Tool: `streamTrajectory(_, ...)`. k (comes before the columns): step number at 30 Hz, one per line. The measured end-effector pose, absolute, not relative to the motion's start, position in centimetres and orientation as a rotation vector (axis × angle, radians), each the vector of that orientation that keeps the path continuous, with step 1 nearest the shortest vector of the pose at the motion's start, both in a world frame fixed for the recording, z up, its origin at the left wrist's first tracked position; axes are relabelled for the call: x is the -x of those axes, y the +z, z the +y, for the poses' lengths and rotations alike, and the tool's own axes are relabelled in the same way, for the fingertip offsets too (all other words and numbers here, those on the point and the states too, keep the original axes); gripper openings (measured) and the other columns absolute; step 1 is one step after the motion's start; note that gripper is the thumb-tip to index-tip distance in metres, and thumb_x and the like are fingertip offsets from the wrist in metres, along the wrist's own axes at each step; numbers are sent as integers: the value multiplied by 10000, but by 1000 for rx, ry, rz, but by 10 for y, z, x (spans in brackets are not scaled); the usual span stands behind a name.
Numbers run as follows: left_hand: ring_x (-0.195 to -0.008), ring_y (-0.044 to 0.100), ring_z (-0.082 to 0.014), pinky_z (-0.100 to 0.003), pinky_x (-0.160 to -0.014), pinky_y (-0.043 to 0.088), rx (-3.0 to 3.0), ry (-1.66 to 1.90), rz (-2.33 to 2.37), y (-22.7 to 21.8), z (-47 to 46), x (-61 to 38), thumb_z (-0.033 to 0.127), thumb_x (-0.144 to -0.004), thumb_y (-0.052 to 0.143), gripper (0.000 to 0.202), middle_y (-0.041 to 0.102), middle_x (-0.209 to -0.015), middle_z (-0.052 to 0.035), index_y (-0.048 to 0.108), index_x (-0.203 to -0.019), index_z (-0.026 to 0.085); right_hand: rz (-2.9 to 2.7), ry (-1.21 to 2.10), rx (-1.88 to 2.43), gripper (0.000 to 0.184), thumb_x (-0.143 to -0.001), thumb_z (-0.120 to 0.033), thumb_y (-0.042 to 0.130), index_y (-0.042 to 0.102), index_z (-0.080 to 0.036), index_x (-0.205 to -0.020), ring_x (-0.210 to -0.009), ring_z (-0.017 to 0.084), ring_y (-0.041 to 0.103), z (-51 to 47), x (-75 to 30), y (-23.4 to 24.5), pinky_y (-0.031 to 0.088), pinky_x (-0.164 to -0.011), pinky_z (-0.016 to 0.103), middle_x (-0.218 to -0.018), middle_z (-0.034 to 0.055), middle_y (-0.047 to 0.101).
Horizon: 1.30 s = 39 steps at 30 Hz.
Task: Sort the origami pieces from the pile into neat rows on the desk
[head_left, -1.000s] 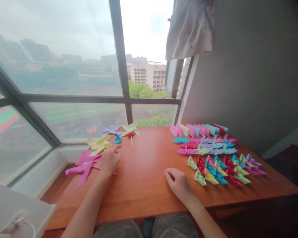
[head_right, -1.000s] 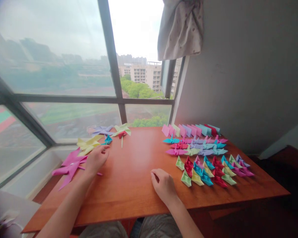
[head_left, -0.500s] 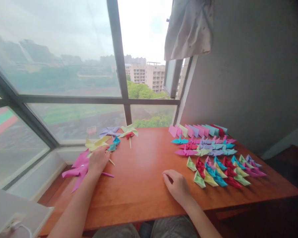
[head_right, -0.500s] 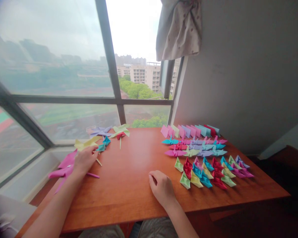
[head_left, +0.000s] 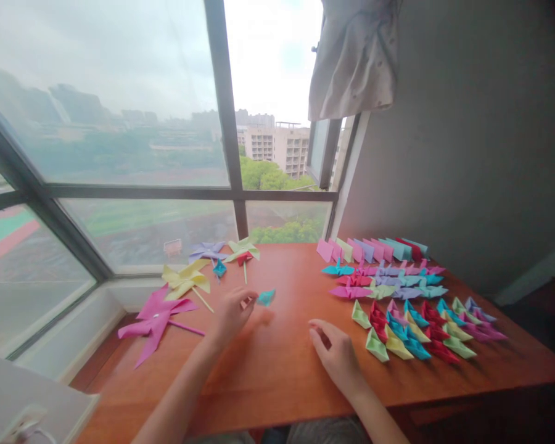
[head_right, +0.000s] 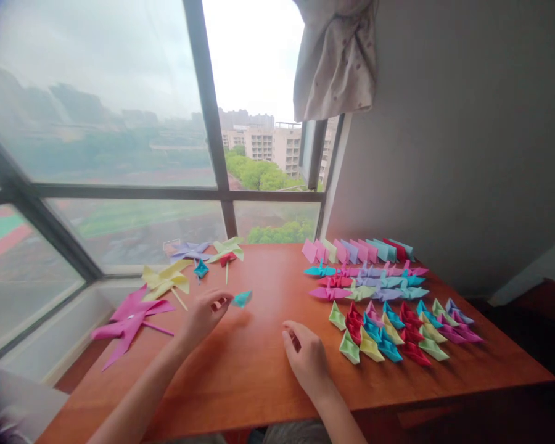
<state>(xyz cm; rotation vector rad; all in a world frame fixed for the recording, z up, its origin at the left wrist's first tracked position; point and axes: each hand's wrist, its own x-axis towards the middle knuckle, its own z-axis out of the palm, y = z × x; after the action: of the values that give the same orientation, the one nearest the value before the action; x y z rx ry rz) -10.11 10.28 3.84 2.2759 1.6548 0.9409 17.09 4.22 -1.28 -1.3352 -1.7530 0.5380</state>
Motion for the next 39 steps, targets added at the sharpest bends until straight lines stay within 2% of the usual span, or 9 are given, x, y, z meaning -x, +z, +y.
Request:
streamTrajectory(4, -649, 620, -105, -170, -607, 464, -2360, 827, 1301, 29, 85, 49, 63, -782, 536, 217, 695, -782, -4, 698, -806, 204, -1619, 576, 1341, 362, -931, -400, 486, 640, -165, -1160, -626, 164, 640, 43, -173, -10, 524, -614, 249, -748, 24, 692)
streamTrajectory(8, -655, 604, -107, -170, -601, 450, -2356, 791, 1174, 21, 72, 28, 56, -790, 529, 226, 683, -798, -12, 698, -830, 202, -1575, 578, 1325, 354, -929, -407, 488, 668, -163, -1110, -701, 182, 664, 44, -173, -12, 542, -671, 260, -800, 53, 711)
streamTrajectory(11, -630, 582, -113, -182, -586, 442, -2282, 818, 1176, 13, 70, 27, 76, -801, 530, 209, 672, -787, -24, 699, -840, 194, -1583, 546, 1322, 333, -926, -409, 487, 710, -166, -974, -797, 210, 683, 45, -173, -13, 553, -727, 282, -891, 96, 726)
streamTrajectory(18, -618, 575, -122, -197, -580, 453, -2214, 851, 1190, 7, 72, 32, 86, -804, 524, 212, 679, -793, -34, 699, -862, 191, -1682, 513, 1298, 308, -937, -384, 469, 707, -192, -899, -729, 201, 674, 45, -171, -11, 548, -663, 280, -849, 81, 719)
streamTrajectory(24, -625, 588, -131, -206, -576, 463, -2193, 881, 1193, 6, 71, 32, 117, -823, 534, 189, 685, -795, -45, 701, -863, 194, -1794, 470, 1265, 277, -954, -356, 454, 686, -209, -915, -688, 176, 645, 39, -167, -7, 514, -643, 264, -807, 53, 694)
streamTrajectory(30, -636, 628, -134, -226, -599, 502, -2120, 1054, 1356, 3, 76, 39, 155, -885, 481, 252, 716, -867, -57, 662, -1056, 192, -1681, 471, 1289, 259, -945, -342, 479, 680, -196, -872, -667, 165, 637, 38, -169, -5, 500, -617, 243, -795, 50, 691)
streamTrajectory(34, -675, 642, -158, -254, -627, 509, -2151, 1012, 1401, 1, 78, 44, 142, -867, 490, 245, 719, -871, -60, 673, -1022, 196, -1566, 519, 1329, 302, -943, -395, 479, 670, -178, -857, -684, 176, 648, 39, -171, -1, 512, -628, 245, -788, 62, 695)
streamTrajectory(39, -723, 650, -177, -270, -669, 506, -2220, 929, 1401, 5, 75, 44, 129, -835, 522, 235, 723, -871, -54, 702, -955, 222, -1482, 611, 1335, 324, -937, -436, 481, 656, -176, -857, -612, 171, 636, 32, -174, 2, 510, -577, 243, -719, 43, 677)
